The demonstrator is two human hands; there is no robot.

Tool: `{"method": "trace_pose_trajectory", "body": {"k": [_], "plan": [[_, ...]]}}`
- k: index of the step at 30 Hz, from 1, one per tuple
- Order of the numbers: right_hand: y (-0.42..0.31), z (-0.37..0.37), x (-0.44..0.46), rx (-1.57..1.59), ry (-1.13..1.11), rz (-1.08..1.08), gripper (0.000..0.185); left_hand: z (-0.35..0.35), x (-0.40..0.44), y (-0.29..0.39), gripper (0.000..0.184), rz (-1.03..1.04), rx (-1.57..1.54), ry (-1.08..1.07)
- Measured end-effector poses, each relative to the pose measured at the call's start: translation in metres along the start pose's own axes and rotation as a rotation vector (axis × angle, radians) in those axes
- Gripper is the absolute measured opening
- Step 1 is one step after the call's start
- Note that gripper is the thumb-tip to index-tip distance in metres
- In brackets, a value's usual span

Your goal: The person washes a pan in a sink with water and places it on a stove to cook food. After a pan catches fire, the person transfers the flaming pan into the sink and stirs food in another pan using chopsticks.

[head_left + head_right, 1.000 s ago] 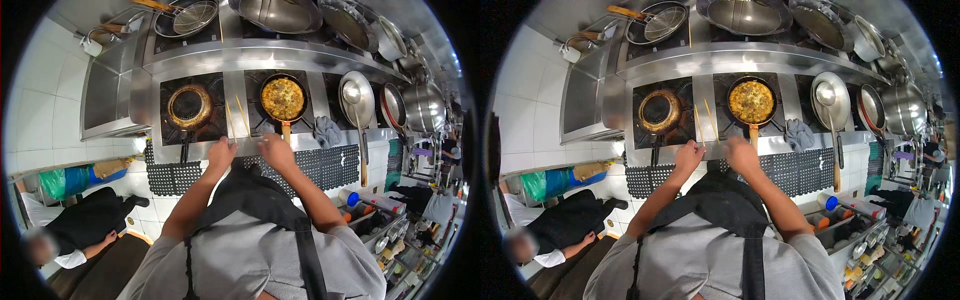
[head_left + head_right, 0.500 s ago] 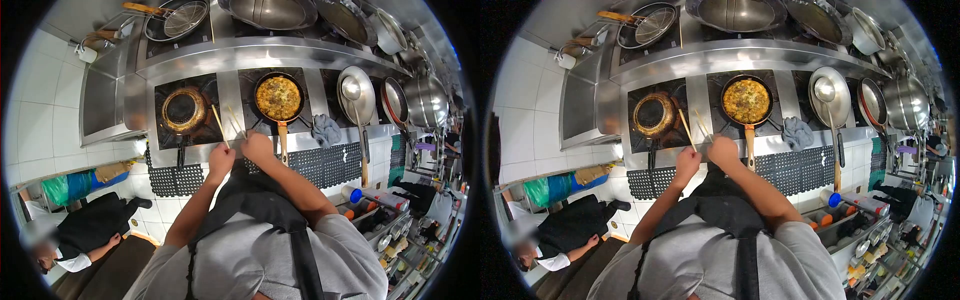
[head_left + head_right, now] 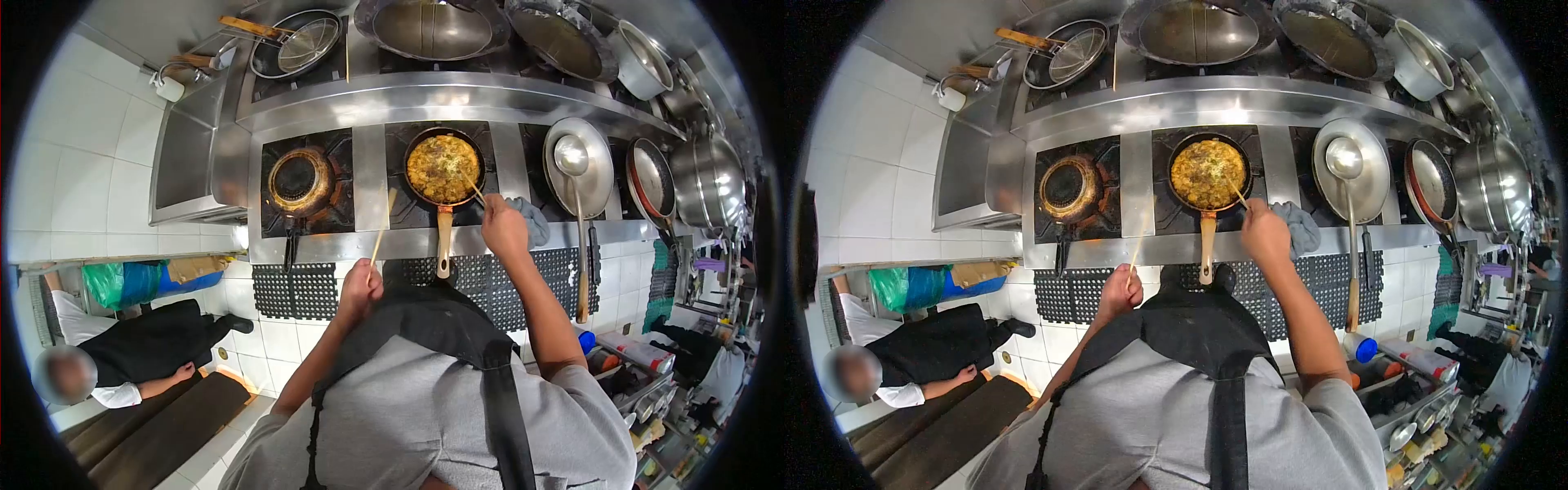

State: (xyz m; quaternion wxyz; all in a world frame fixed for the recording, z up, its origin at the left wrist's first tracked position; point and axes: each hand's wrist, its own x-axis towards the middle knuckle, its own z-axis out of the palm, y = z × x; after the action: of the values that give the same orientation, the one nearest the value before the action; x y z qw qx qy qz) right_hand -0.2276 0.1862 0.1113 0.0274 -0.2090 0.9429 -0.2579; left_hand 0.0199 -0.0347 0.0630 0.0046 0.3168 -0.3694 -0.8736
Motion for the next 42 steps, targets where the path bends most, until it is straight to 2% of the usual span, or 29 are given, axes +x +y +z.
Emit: {"method": "trace_pose_trajectory", "body": {"k": [4, 7, 10, 13, 17, 22, 26, 29, 31, 32, 35, 37, 38, 40, 41, 42], "plan": [[0.002, 0.003, 0.003, -0.016, 0.017, -0.097, 0.012, 0.028, -0.003, 0.01, 0.017, 0.034, 0.114, -0.038], [0.002, 0.001, 0.007, 0.007, 0.151, -0.185, 0.011, 0.039, -0.005, 0.013, 0.017, 0.017, 0.071, -0.077], [0.0, -0.002, 0.011, 0.013, 0.111, -0.221, 0.009, 0.035, -0.004, 0.007, 0.013, -0.024, -0.127, -0.147], [0.002, 0.007, 0.016, -0.063, 0.006, -0.212, 0.008, 0.03, 0.0, -0.003, 0.012, -0.038, -0.144, -0.153], [-0.004, 0.01, 0.02, -0.071, -0.011, -0.19, 0.008, 0.045, -0.003, -0.004, 0.017, -0.024, -0.002, -0.003], [0.001, 0.031, 0.029, -0.046, 0.025, -0.169, 0.009, 0.04, -0.007, -0.003, 0.018, -0.084, 0.075, -0.029], [-0.004, 0.02, 0.023, -0.039, 0.007, -0.165, 0.008, 0.044, -0.014, 0.008, 0.016, -0.116, 0.112, -0.025], [0.0, 0.027, 0.032, -0.057, 0.009, -0.15, 0.008, 0.038, -0.01, 0.004, 0.014, 0.031, 0.362, -0.069], [-0.002, 0.038, 0.04, -0.079, 0.017, -0.144, 0.008, 0.037, -0.005, 0.005, 0.018, -0.046, 0.257, -0.077], [-0.007, 0.031, 0.039, -0.082, 0.017, -0.161, 0.008, 0.036, -0.002, 0.008, 0.02, -0.081, 0.205, -0.08], [-0.021, -0.004, 0.023, -0.078, 0.02, -0.186, 0.008, 0.032, 0.004, 0.01, 0.016, 0.027, 0.221, -0.092], [-0.017, -0.016, 0.013, -0.05, 0.042, -0.164, 0.01, 0.037, 0.009, 0.022, 0.015, 0.044, 0.356, 0.054], [-0.013, -0.015, 0.01, 0.057, 0.018, -0.137, 0.011, 0.04, 0.011, 0.03, 0.015, 0.048, 0.424, 0.128], [0.006, -0.001, 0.005, 0.274, -0.022, -0.077, 0.014, 0.041, 0.019, 0.042, 0.016, 0.073, 0.373, 0.152], [0.034, 0.029, 0.002, 0.57, -0.311, 0.107, 0.019, 0.041, 0.025, 0.047, 0.016, 0.082, 0.357, 0.164], [0.041, 0.046, -0.006, 0.856, -0.421, 0.253, 0.019, 0.04, 0.031, 0.052, 0.016, 0.092, 0.339, 0.178]]}}
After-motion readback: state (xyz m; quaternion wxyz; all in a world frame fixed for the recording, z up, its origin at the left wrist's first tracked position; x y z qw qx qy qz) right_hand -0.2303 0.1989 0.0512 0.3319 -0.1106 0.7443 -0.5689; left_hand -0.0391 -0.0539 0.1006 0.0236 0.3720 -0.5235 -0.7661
